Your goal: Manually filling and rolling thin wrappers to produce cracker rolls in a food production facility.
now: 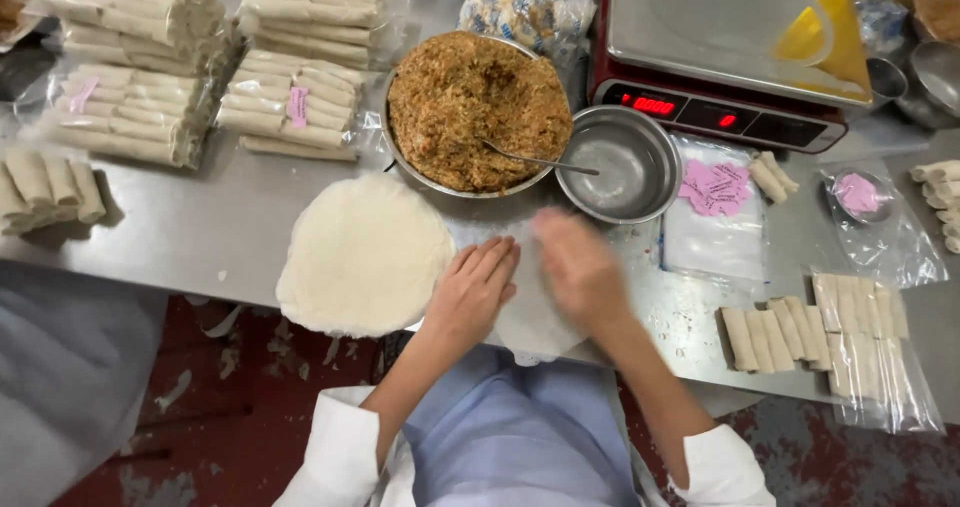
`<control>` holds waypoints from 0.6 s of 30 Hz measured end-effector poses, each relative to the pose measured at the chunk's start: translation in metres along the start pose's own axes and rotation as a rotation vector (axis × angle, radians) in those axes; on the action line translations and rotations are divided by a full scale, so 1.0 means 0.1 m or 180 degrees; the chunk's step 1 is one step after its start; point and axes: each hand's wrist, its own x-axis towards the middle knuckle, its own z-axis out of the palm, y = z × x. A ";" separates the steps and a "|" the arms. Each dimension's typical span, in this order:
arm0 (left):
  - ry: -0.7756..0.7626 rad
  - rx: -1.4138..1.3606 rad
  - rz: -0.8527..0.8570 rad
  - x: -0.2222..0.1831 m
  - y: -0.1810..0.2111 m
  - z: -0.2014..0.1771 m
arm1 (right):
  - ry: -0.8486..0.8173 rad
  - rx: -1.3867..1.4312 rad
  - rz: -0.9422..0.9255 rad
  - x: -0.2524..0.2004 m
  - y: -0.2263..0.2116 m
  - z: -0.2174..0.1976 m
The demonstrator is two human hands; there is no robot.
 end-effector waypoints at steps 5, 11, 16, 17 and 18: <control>-0.0271 -0.0126 -0.0056 -0.05 -0.14 0.19 | -0.1424 -0.0185 0.0438 -0.25 0.12 0.12; -0.0423 -0.0124 -0.0148 0.02 -0.11 0.05 | 0.0177 -0.0605 0.0393 0.15 0.25 -0.30; -0.0256 0.0033 -0.0239 -0.03 -0.07 0.00 | 0.0172 -0.1001 0.0068 0.70 0.35 -0.07; 0.0029 0.0010 -0.0143 -0.07 -0.08 0.06 | -0.0020 -0.1308 -0.0103 0.73 0.39 0.06; 0.0319 -0.0007 -0.0040 -0.09 -0.12 0.11 | -0.0202 -0.1617 -0.0275 0.78 0.43 0.20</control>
